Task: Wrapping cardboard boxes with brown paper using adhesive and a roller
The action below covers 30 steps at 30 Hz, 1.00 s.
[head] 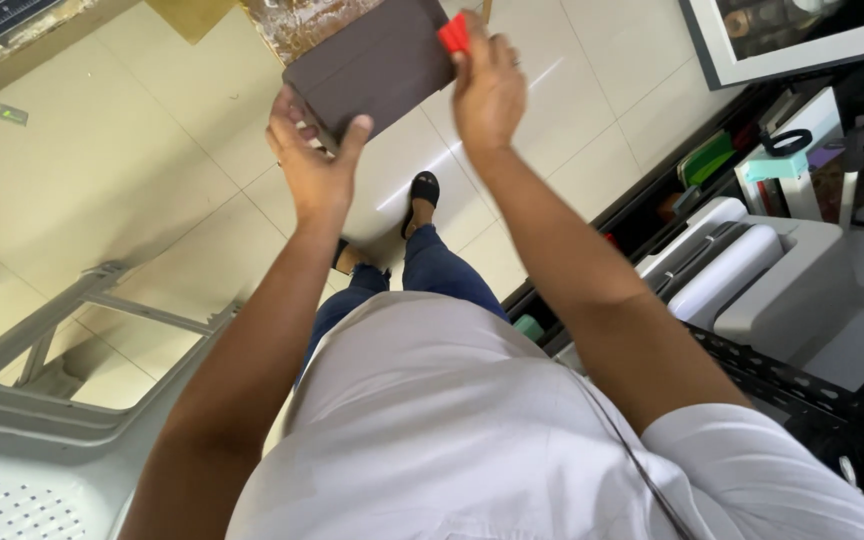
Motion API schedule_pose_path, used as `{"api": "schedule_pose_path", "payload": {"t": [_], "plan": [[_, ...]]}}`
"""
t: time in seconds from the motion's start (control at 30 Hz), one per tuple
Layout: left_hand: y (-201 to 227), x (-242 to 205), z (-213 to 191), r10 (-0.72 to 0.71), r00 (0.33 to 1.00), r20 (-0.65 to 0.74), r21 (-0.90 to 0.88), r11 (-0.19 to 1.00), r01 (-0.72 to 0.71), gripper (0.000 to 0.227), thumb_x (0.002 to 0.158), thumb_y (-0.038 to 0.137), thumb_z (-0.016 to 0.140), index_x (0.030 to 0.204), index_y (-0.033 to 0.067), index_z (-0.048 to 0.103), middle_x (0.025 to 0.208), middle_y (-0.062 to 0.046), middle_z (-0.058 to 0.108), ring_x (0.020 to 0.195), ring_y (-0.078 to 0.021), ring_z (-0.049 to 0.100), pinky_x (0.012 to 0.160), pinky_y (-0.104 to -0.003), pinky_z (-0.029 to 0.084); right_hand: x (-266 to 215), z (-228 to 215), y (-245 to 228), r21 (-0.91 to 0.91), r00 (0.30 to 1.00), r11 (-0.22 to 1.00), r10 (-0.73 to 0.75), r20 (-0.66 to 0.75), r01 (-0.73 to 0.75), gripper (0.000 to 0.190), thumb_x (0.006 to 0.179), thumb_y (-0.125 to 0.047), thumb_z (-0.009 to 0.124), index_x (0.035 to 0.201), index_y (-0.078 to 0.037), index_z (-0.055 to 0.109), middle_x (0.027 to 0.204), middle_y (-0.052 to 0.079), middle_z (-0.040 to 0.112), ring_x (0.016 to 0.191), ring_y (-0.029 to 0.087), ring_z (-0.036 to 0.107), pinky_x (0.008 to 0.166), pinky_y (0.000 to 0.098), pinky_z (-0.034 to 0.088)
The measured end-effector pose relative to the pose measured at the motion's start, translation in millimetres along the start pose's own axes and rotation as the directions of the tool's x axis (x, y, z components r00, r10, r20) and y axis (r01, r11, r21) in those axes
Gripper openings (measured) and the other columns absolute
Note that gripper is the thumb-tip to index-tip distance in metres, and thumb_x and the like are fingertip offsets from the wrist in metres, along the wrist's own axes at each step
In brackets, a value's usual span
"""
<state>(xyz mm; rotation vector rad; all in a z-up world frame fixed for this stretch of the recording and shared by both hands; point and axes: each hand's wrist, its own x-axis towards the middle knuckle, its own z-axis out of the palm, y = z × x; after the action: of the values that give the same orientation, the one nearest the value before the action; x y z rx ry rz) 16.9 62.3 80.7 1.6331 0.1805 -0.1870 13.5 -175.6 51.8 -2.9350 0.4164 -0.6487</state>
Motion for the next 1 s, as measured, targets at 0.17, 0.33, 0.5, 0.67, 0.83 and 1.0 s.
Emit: {"api": "schedule_pose_path", "payload": {"t": [0.17, 0.33, 0.5, 0.67, 0.83, 1.0], "plan": [[11, 4, 20, 0.449, 0.892, 0.044, 0.599, 0.703, -0.383, 0.087, 0.073, 0.057, 0.100, 0.141, 0.0232, 0.058, 0.142, -0.010, 0.039, 0.125, -0.0374, 0.044, 0.104, -0.055, 0.041, 0, -33, -7, 0.204, 0.991, 0.970, 0.133, 0.026, -0.136, 0.044, 0.112, -0.026, 0.056, 0.154, -0.028, 0.041, 0.102, 0.006, 0.060, 0.079, 0.024, 0.060, 0.063, 0.0408, 0.050], [2, 27, 12, 0.614, 0.760, 0.211, 0.710, 0.438, -0.551, 0.065, 0.068, 0.046, 0.104, 0.120, 0.0229, 0.074, 0.125, -0.006, 0.048, 0.117, -0.0361, 0.042, 0.093, -0.056, 0.041, -10, -21, -9, 0.210, 0.999, 0.977, -0.038, 0.023, 0.033, 0.041, 0.113, -0.026, 0.054, 0.153, -0.028, 0.043, 0.099, 0.005, 0.058, 0.081, 0.028, 0.058, 0.065, 0.0414, 0.051], [-3, 30, 15, 0.639, 0.708, 0.300, 0.720, 0.335, -0.607, 0.063, 0.070, 0.039, 0.102, 0.123, 0.0211, 0.074, 0.119, -0.002, 0.053, 0.115, -0.0341, 0.045, 0.097, -0.056, 0.040, -13, -20, -30, 0.165, 0.996, 0.982, 0.090, 0.025, -0.093, 0.044, 0.107, -0.021, 0.063, 0.146, -0.029, 0.046, 0.104, 0.006, 0.070, 0.073, 0.021, 0.065, 0.054, 0.0340, 0.055], [-4, 26, 16, 0.646, 0.743, 0.173, 0.728, 0.424, -0.538, 0.056, 0.076, 0.042, 0.092, 0.124, 0.0236, 0.070, 0.119, -0.004, 0.054, 0.120, -0.0347, 0.045, 0.093, -0.053, 0.040, -40, -38, -85, 0.263, 0.983, 0.954, -0.168, 0.078, 0.143, 0.041, 0.108, -0.020, 0.056, 0.149, -0.024, 0.050, 0.092, 0.005, 0.056, 0.081, 0.031, 0.057, 0.062, 0.0469, 0.043], [-31, 12, 18, 0.452, 0.887, -0.096, 0.633, 0.715, -0.297, 0.114, 0.060, 0.045, 0.114, 0.148, 0.0266, 0.045, 0.144, -0.009, 0.040, 0.126, -0.0342, 0.053, 0.099, -0.053, 0.051, -13, -7, -29, 0.153, 0.996, 0.985, 0.079, 0.029, -0.082, 0.045, 0.106, -0.023, 0.059, 0.148, -0.031, 0.046, 0.104, 0.008, 0.064, 0.090, 0.034, 0.066, 0.068, 0.0526, 0.053], [-37, -1, 17, 0.238, 0.940, -0.244, 0.187, 0.963, -0.195, 0.103, 0.072, 0.000, 0.082, 0.158, 0.0248, 0.031, 0.124, -0.007, 0.048, 0.100, -0.0199, 0.065, 0.083, -0.033, 0.066, -50, -37, -103, 0.269, 0.978, 0.956, -0.161, 0.133, 0.121, 0.045, 0.105, -0.020, 0.057, 0.148, -0.029, 0.048, 0.097, 0.003, 0.061, 0.086, 0.029, 0.060, 0.066, 0.0441, 0.048]]}}
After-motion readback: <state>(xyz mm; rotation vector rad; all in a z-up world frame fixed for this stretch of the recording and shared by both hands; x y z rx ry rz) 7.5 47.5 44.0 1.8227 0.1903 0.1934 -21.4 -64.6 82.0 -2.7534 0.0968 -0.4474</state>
